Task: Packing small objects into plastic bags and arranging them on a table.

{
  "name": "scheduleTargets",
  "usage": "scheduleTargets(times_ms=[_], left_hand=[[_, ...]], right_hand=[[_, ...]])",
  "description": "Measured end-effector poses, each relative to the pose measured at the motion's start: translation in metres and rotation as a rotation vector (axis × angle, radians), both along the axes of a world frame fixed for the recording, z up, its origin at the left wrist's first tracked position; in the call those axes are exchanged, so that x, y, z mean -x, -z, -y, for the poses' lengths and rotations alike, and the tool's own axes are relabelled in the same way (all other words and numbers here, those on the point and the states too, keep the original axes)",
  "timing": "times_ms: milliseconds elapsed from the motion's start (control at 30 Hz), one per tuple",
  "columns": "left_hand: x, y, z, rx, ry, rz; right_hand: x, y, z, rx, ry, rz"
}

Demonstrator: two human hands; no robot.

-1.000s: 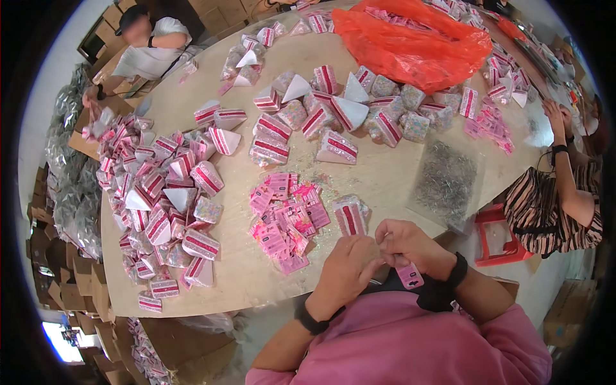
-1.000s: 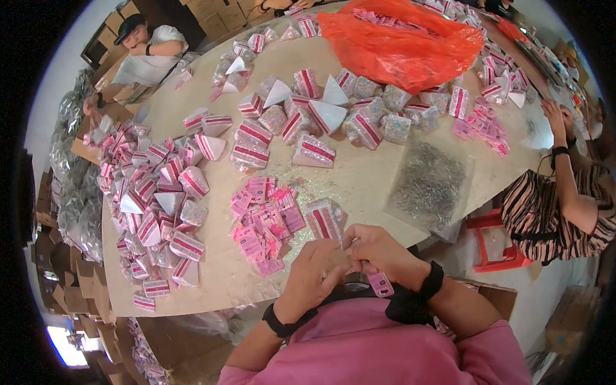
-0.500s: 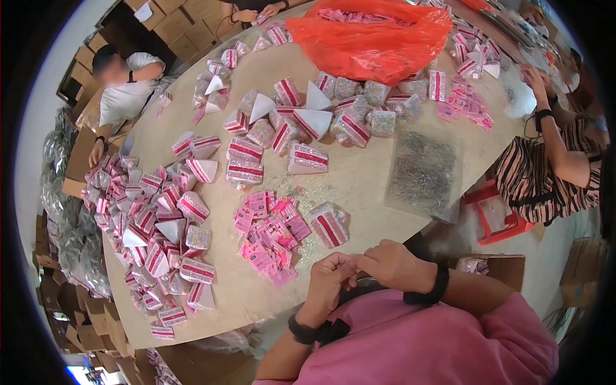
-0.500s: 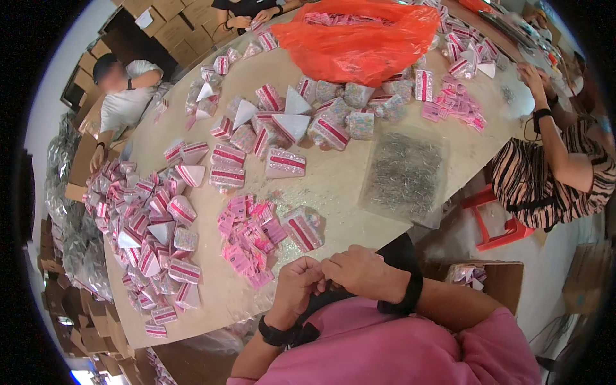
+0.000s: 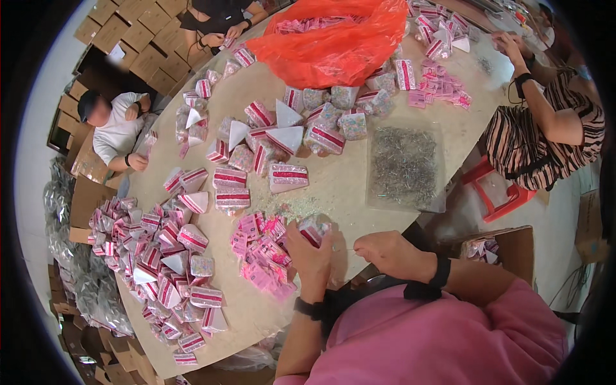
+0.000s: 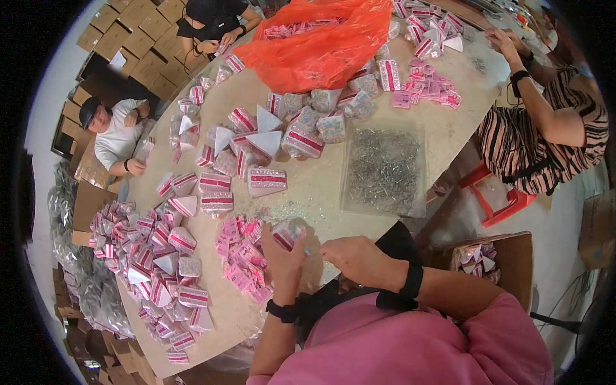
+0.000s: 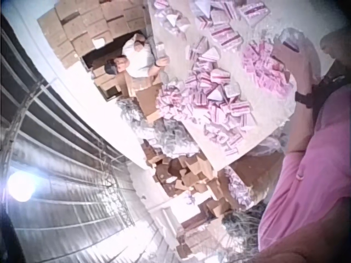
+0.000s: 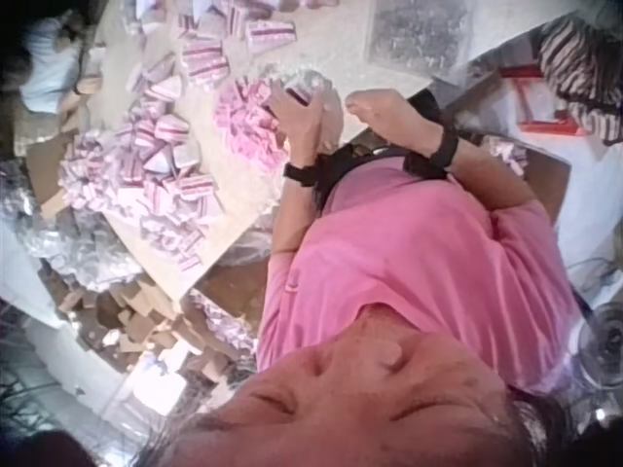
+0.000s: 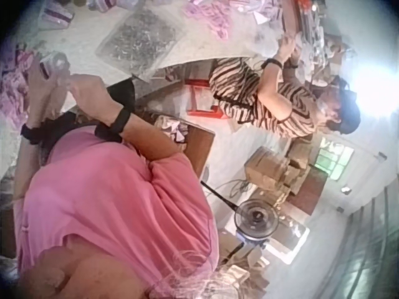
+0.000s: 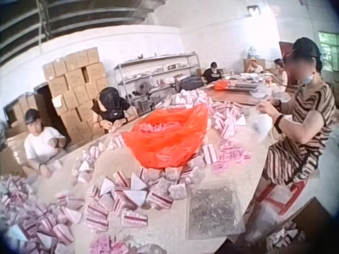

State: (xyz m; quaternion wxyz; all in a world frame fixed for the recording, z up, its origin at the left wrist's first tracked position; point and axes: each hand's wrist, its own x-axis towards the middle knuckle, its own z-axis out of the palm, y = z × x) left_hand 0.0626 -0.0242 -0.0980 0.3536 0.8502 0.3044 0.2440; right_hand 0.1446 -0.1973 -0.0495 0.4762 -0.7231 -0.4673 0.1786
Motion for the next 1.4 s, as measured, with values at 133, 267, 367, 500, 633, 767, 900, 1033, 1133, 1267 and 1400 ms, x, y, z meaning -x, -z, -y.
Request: scheduleTargets(times_ms=[133, 267, 367, 500, 633, 767, 900, 1033, 1133, 1267, 1400], left_hand=[[0.022, -0.018, -0.001, 0.706, 0.004, 0.190], [0.034, -0.050, 0.015, 0.992, 0.062, 0.382], [0.040, -0.057, 0.018, 1.044, 0.083, 0.439], [0.044, -0.067, 0.022, 1.083, 0.101, 0.481], [0.045, -0.067, 0.025, 0.989, 0.089, 0.507], [0.044, -0.072, 0.028, 0.924, 0.076, 0.497], [0.043, -0.076, 0.031, 0.927, 0.057, 0.515], [0.043, -0.076, 0.032, 0.856, 0.062, 0.515], [0.043, -0.078, 0.033, 0.824, 0.062, 0.515], [0.044, -0.076, 0.033, 0.755, 0.060, 0.497], [0.045, -0.067, 0.035, 0.410, 0.018, 0.454]], right_hand=[[-0.005, -0.027, -0.005, 0.092, 0.038, -0.263], [-0.005, -0.051, -0.016, -0.044, 0.005, -0.010], [-0.001, -0.061, -0.023, -0.024, -0.021, 0.124], [0.004, -0.067, -0.029, 0.008, -0.022, 0.159], [0.008, -0.067, -0.031, 0.005, -0.037, 0.288], [0.010, -0.069, -0.033, 0.046, -0.039, 0.359], [0.011, -0.071, -0.034, 0.067, -0.047, 0.346], [0.011, -0.072, -0.034, 0.108, -0.063, 0.372], [0.010, -0.068, -0.034, 0.058, -0.054, 0.396], [0.012, -0.064, -0.034, 0.070, -0.025, 0.423], [0.014, -0.069, -0.032, 0.064, 0.005, 0.420]])
